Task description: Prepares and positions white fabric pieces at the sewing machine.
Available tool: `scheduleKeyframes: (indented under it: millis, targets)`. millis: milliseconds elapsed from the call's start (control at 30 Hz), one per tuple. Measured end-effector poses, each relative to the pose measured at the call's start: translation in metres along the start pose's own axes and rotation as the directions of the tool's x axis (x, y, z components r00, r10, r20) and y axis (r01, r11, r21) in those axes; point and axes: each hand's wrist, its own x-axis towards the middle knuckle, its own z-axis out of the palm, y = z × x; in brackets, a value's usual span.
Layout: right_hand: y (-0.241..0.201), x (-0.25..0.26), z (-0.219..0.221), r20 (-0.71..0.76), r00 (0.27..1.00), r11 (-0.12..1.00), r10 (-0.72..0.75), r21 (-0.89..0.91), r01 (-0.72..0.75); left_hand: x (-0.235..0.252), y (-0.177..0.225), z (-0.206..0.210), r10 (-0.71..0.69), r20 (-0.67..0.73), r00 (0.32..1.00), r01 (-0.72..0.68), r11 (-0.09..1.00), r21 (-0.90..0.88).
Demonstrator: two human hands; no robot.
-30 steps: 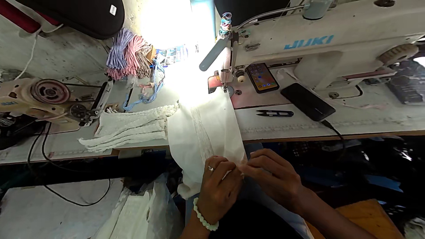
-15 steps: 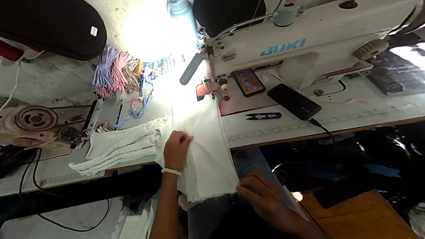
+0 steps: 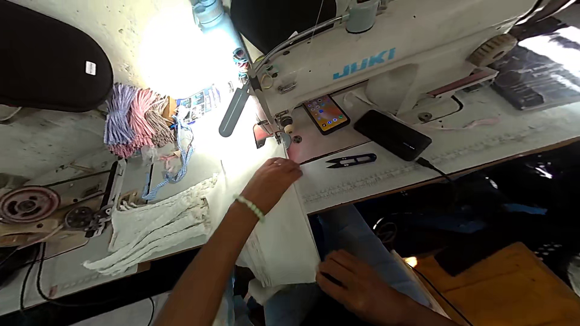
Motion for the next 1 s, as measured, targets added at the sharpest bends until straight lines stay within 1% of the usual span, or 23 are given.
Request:
scheduleKeyframes:
  millis: [33,67,100,133,300,433,500,567,667,733,833,900,1000]
  targets:
    - [-0.001,0.001,-0.001,0.004,1.0,1.0,-0.002,-0.006,0.002,0.014,-0.006,-0.005,0.082,0.16,0.984,-0.086,0.996,0.015]
    - [-0.001,0.002,-0.002,0.006,1.0,1.0,0.0,-0.006,0.0,0.026,-0.01,-0.01,0.125,0.309,0.943,-0.145,0.988,0.043]
    - [-0.002,0.003,-0.003,0.008,1.0,1.0,0.006,-0.003,-0.006,0.035,-0.014,-0.014,0.15,0.412,0.899,-0.197,0.978,0.073]
    - [-0.002,0.004,-0.004,0.014,1.0,1.0,0.014,0.002,-0.014,0.042,-0.017,-0.016,0.169,0.474,0.864,-0.244,0.964,0.101]
    - [-0.003,0.006,-0.007,0.067,0.997,0.999,0.022,0.026,-0.024,0.066,-0.02,-0.016,0.238,0.631,0.739,-0.453,0.868,0.202]
    - [-0.005,0.012,-0.009,0.11,0.993,0.996,0.033,0.075,-0.041,0.079,-0.014,-0.024,0.196,0.762,0.617,-0.497,0.848,0.184]
    - [-0.006,0.015,-0.01,0.137,0.99,0.995,0.037,0.089,-0.049,0.083,-0.01,-0.03,0.167,0.8,0.577,-0.502,0.845,0.185]
    - [-0.006,0.016,-0.01,0.157,0.987,0.993,0.036,0.103,-0.052,0.086,-0.008,-0.034,0.128,0.818,0.561,-0.485,0.852,0.199]
    - [-0.007,0.018,-0.008,0.156,0.987,0.991,0.037,0.118,-0.056,0.093,-0.007,-0.036,0.036,0.839,0.543,-0.413,0.882,0.229]
    - [-0.006,0.017,-0.009,0.16,0.986,0.99,0.047,0.124,-0.067,0.095,-0.007,-0.031,0.026,0.83,0.557,-0.422,0.869,0.257]
    - [-0.006,0.015,-0.009,0.158,0.985,0.989,0.065,0.123,-0.085,0.096,-0.005,-0.03,-0.02,0.828,0.56,-0.423,0.852,0.307]
    - [-0.007,0.014,-0.009,0.147,0.987,0.99,0.063,0.116,-0.08,0.095,-0.005,-0.031,-0.044,0.81,0.584,-0.349,0.888,0.299]
    - [-0.007,0.015,-0.011,0.148,0.988,0.993,0.042,0.104,-0.057,0.091,-0.011,-0.035,-0.049,0.757,0.652,-0.159,0.967,0.2]
